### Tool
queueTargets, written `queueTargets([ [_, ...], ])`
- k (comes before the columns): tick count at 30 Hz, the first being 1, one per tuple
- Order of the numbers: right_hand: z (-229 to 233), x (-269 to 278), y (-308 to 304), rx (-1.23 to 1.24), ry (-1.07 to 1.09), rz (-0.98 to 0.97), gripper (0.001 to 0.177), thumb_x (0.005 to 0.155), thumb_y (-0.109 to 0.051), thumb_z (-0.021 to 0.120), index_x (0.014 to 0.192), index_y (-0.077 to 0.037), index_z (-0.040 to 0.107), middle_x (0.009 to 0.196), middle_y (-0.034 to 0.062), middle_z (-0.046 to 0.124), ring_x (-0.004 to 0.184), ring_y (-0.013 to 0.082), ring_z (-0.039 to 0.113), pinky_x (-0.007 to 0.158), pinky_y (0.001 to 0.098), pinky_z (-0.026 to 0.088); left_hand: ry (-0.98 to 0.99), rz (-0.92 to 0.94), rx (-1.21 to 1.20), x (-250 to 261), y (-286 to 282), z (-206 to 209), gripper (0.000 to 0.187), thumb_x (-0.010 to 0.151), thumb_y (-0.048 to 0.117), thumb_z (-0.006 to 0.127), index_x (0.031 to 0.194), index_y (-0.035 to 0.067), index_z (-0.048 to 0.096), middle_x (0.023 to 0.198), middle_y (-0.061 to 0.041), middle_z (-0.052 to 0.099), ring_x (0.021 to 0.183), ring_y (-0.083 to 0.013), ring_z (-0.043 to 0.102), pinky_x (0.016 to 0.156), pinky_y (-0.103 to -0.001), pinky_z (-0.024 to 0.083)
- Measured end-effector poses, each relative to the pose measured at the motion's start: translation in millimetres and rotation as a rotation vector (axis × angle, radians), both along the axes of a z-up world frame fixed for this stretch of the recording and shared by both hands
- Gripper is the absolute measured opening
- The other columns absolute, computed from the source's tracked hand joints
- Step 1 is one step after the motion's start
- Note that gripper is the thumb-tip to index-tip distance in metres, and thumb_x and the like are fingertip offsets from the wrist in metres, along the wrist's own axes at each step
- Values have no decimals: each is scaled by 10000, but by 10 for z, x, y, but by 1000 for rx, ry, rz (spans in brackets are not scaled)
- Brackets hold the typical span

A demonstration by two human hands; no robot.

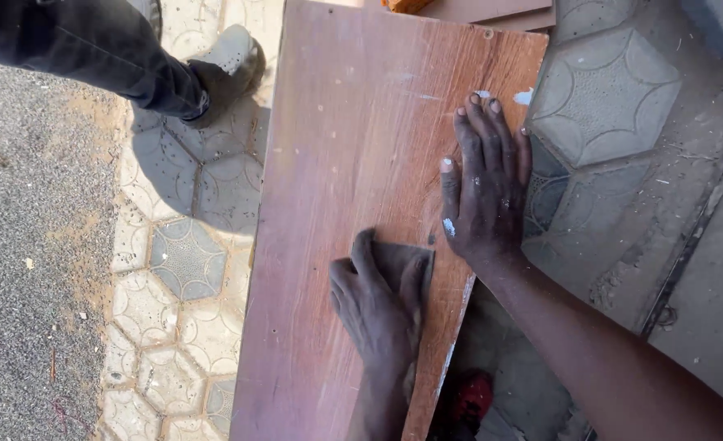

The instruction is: The person sands a rectangular wooden board using a sanding block held in their right hand. They move the block back and forth across the surface to smooth it, occasionally adjusting their grip and the board's position. A cordless drill and other boards are visible nearby on the tiled floor.

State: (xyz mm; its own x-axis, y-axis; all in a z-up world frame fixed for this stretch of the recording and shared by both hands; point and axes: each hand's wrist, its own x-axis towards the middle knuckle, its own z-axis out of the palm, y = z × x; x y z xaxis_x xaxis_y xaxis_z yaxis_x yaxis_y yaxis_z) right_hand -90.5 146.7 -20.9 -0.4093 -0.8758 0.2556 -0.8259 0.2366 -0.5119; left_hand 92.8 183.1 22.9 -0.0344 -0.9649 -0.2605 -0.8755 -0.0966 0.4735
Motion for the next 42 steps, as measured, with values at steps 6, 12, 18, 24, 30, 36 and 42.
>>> queueTargets([
  [6,-22,-21,13,-16,-16,-4,613,1350,-346,356,1798,-10,606,1916,184,550,1824,394,446,1473,639,254,166,-97,-137,-32,-253,-34,782,1041,614,837,1628,150,607,1351,-215,607,1211,-498,672,1082,-609,546],
  [12,-72,-7,-19,-26,-32,-7,643,1342,-370,327,1794,-16,617,1914,172,555,1826,375,427,1479,623,245,286,-152,-78,41,-542,-49,955,957,697,864,1738,211,608,1390,-160,542,1228,-378,703,1141,-534,593],
  [18,-70,-15,1,-43,-24,-8,633,1350,-358,332,1786,-14,634,1909,177,560,1815,391,448,1466,631,259,126,-23,-143,-124,-227,-92,1031,921,721,907,1759,207,596,1363,-157,598,1267,-449,689,1196,-619,517],
  [24,-21,24,-15,-65,-43,-14,612,1352,-297,316,1767,5,649,1891,187,570,1809,377,437,1476,626,260,2,-158,-159,-222,-413,-226,1055,1017,826,728,1839,208,493,1390,-180,557,1256,-476,627,1143,-659,513],
  [30,-57,34,14,-51,-23,-32,635,1358,-325,284,1781,-15,644,1891,168,592,1814,358,441,1474,600,267,28,21,-22,17,-49,-143,1040,939,766,839,1783,224,563,1360,-142,584,1274,-438,635,1169,-634,501],
  [36,-38,46,-14,-27,-14,-13,627,1354,-321,307,1794,-15,632,1905,171,559,1820,368,427,1487,619,260,36,-107,-130,-388,-486,-149,988,962,599,923,1777,201,532,1387,-197,589,1234,-491,632,1077,-631,528],
  [42,-41,3,39,-44,-39,5,614,1369,-318,323,1798,-2,629,1901,191,554,1817,396,420,1480,654,254,103,49,-123,-90,15,-174,937,947,705,911,1622,130,608,1381,-188,602,1201,-507,700,1069,-650,570],
])
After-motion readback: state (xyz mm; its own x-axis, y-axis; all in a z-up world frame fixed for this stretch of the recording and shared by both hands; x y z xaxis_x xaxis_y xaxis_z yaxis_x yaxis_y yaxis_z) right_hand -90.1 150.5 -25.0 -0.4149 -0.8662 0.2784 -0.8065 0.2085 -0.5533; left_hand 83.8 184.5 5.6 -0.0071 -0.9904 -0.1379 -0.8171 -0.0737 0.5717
